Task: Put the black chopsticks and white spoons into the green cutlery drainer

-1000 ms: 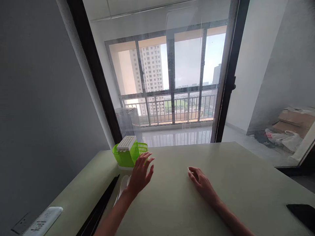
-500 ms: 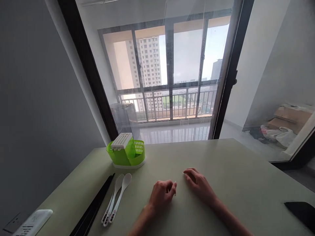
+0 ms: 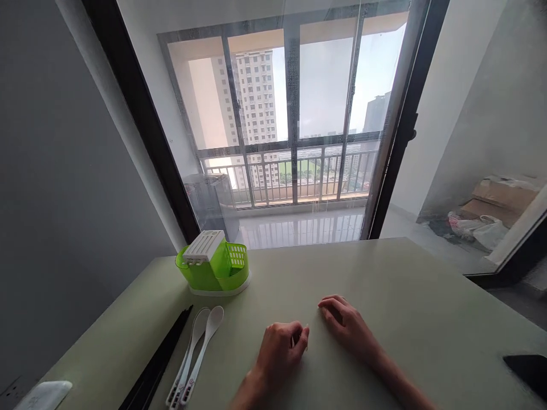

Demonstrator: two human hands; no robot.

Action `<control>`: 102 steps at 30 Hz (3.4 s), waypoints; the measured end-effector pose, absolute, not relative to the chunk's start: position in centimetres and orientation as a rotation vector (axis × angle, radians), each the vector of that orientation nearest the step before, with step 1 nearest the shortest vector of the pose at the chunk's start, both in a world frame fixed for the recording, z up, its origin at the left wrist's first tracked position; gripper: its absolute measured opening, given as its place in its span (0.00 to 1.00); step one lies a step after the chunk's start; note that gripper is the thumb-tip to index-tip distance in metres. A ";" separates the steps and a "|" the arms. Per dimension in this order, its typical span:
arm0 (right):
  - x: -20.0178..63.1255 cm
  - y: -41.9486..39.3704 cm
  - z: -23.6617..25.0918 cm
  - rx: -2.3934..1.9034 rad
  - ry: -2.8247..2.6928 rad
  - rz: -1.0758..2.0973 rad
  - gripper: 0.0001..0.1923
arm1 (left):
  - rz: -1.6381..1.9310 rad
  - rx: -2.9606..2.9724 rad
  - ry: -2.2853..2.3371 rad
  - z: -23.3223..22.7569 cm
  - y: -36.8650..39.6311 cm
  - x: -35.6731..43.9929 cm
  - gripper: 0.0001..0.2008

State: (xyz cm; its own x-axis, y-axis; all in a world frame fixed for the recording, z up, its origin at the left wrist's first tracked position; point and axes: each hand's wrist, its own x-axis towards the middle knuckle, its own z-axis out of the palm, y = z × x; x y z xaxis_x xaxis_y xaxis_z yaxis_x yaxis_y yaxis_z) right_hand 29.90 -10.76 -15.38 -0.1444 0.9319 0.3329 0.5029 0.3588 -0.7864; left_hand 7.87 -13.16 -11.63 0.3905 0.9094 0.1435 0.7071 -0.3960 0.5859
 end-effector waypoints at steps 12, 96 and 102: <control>29.5 -10.8 -15.3 -1.262 -1.794 0.638 0.14 | 0.641 2.403 1.359 -12.9 -13.1 8.0 0.16; 29.2 -10.7 -15.1 -1.256 -1.815 0.613 0.11 | 0.540 2.249 1.375 -11.4 -13.3 8.1 0.14; 29.2 -10.7 -15.1 -1.257 -1.820 0.611 0.12 | 0.581 1.992 1.395 -5.6 -14.5 3.7 0.21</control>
